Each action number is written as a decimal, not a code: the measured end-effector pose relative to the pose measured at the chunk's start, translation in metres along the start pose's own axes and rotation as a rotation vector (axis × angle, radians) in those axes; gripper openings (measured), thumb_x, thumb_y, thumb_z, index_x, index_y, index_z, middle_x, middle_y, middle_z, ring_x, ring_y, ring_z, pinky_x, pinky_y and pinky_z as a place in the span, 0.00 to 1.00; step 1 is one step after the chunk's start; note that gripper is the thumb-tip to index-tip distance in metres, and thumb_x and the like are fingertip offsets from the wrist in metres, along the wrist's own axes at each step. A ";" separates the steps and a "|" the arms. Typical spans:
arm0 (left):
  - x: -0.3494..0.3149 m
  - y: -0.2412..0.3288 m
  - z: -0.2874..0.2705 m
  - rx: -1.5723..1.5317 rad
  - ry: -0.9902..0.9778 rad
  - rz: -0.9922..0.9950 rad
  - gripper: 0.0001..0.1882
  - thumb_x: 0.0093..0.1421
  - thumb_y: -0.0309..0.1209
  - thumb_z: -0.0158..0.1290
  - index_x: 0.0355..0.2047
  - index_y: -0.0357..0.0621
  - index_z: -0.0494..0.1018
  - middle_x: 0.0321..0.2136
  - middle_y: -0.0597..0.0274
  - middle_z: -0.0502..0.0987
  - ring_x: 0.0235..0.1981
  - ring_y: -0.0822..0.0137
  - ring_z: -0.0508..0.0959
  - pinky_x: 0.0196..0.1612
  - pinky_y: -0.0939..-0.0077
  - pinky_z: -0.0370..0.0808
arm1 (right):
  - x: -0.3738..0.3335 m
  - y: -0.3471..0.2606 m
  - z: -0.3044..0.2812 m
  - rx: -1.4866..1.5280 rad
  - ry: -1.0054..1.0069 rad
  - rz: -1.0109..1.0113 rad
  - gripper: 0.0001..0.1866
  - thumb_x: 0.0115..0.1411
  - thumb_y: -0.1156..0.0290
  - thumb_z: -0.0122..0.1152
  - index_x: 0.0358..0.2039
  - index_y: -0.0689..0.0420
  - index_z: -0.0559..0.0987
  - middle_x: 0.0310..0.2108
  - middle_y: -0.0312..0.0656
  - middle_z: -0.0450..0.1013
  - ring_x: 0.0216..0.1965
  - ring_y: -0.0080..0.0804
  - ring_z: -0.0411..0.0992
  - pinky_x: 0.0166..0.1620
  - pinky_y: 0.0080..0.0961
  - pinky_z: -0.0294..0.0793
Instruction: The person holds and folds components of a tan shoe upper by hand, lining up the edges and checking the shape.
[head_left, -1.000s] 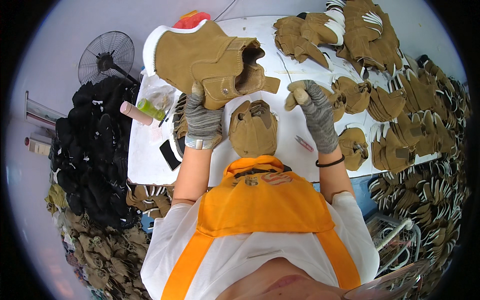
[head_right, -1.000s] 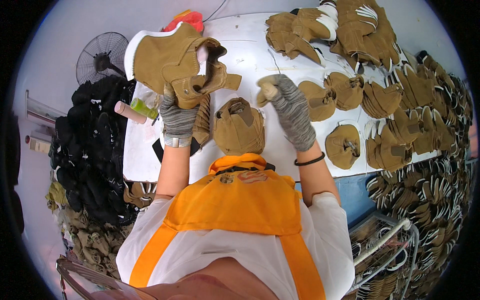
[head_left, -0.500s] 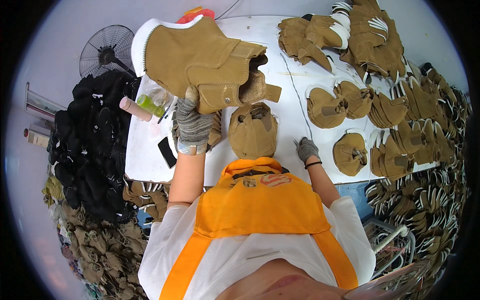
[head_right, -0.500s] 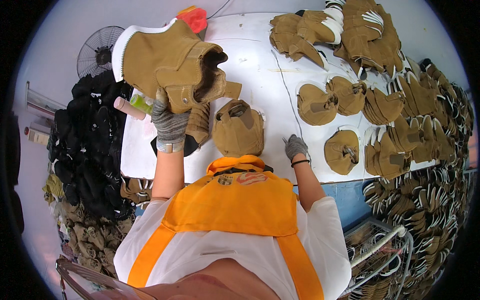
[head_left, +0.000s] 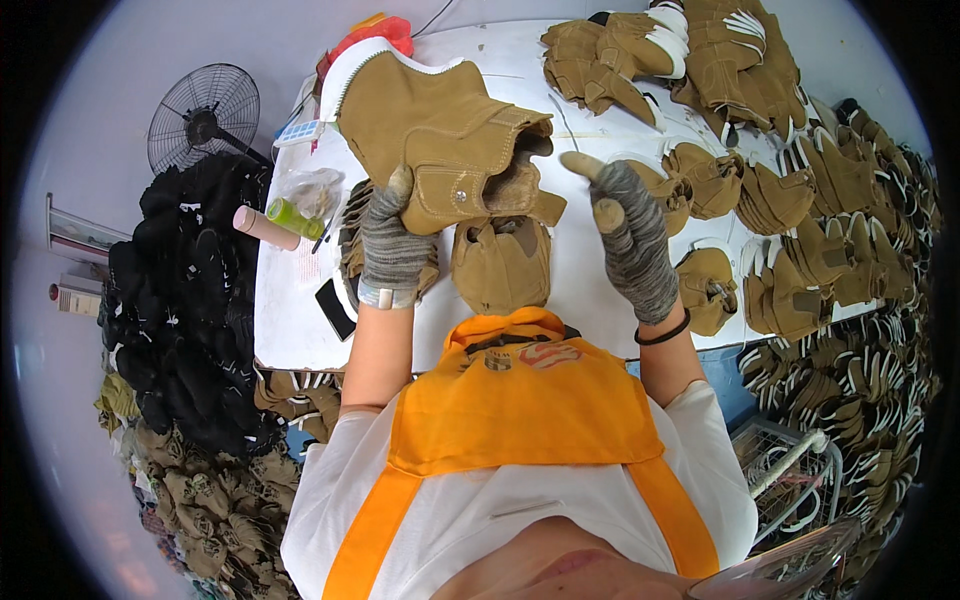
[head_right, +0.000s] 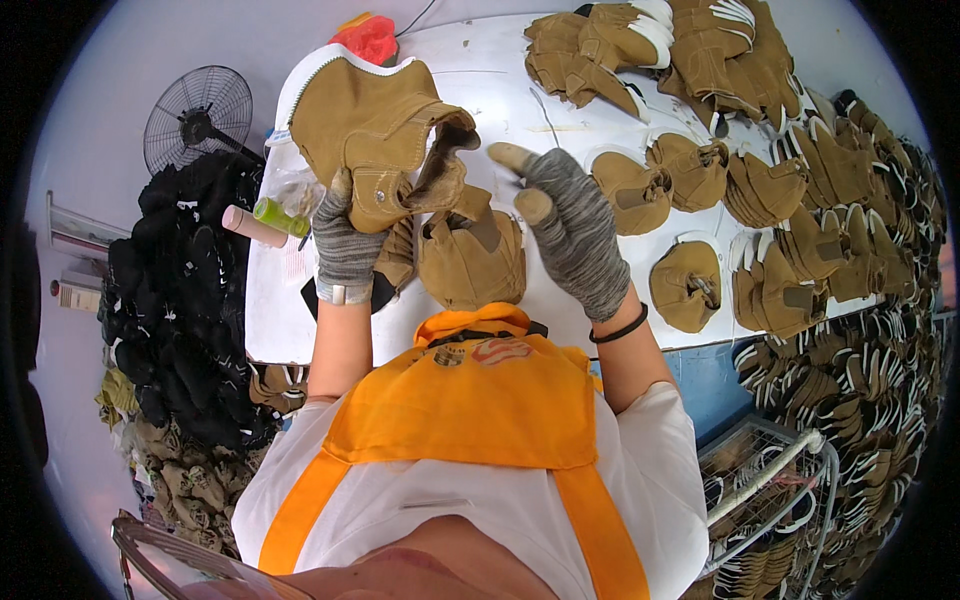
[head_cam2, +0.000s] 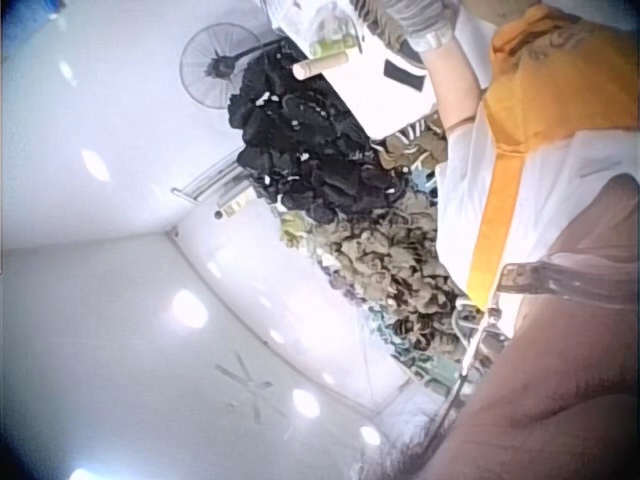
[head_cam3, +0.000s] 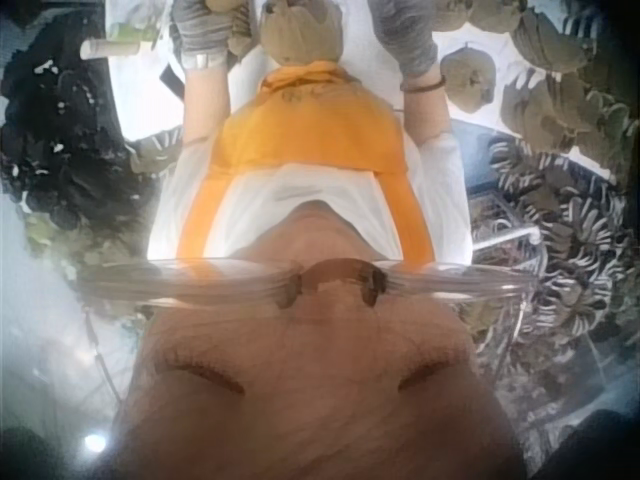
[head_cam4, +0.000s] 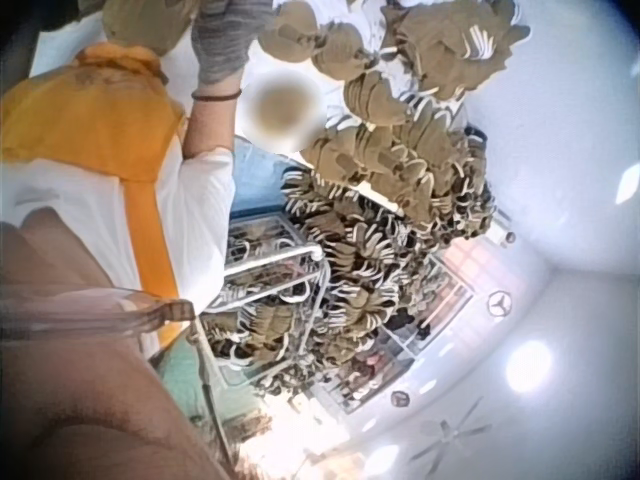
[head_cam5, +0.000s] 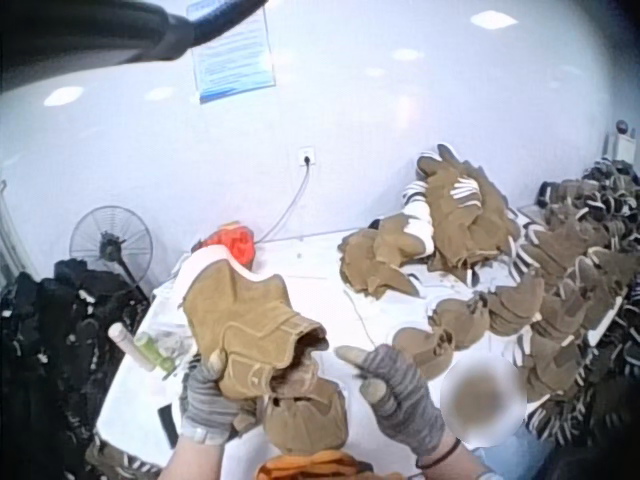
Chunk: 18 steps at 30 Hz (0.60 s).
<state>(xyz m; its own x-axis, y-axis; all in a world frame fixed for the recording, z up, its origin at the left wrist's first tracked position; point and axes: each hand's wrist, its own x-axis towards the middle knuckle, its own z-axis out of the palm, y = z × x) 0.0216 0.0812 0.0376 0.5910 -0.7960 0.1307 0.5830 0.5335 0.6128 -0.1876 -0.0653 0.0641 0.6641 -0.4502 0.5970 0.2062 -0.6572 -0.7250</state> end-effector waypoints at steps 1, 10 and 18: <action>0.002 0.000 -0.001 0.008 -0.018 0.003 0.29 0.59 0.35 0.51 0.57 0.37 0.56 0.53 0.49 0.65 0.53 0.53 0.67 0.56 0.53 0.66 | -0.001 -0.002 0.008 0.114 0.015 0.003 0.23 0.62 0.54 0.47 0.51 0.57 0.72 0.33 0.41 0.70 0.31 0.31 0.69 0.37 0.25 0.69; 0.000 0.002 -0.001 0.010 -0.023 -0.042 0.28 0.59 0.35 0.50 0.57 0.36 0.57 0.53 0.49 0.65 0.53 0.54 0.68 0.55 0.55 0.67 | -0.022 0.007 0.022 -0.040 0.003 -0.008 0.19 0.60 0.63 0.51 0.50 0.55 0.73 0.27 0.41 0.67 0.28 0.35 0.68 0.34 0.27 0.69; -0.004 -0.002 0.011 0.039 -0.016 -0.040 0.30 0.56 0.37 0.54 0.55 0.35 0.59 0.50 0.50 0.68 0.51 0.56 0.70 0.54 0.61 0.69 | -0.028 0.009 0.032 -0.044 0.108 -0.107 0.16 0.59 0.65 0.53 0.45 0.59 0.75 0.26 0.41 0.67 0.28 0.34 0.68 0.32 0.25 0.69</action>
<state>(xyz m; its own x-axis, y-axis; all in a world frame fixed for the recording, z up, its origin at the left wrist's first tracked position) 0.0115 0.0801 0.0442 0.5586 -0.8211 0.1173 0.5840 0.4898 0.6473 -0.1814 -0.0390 0.0299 0.5584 -0.4371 0.7050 0.2385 -0.7294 -0.6411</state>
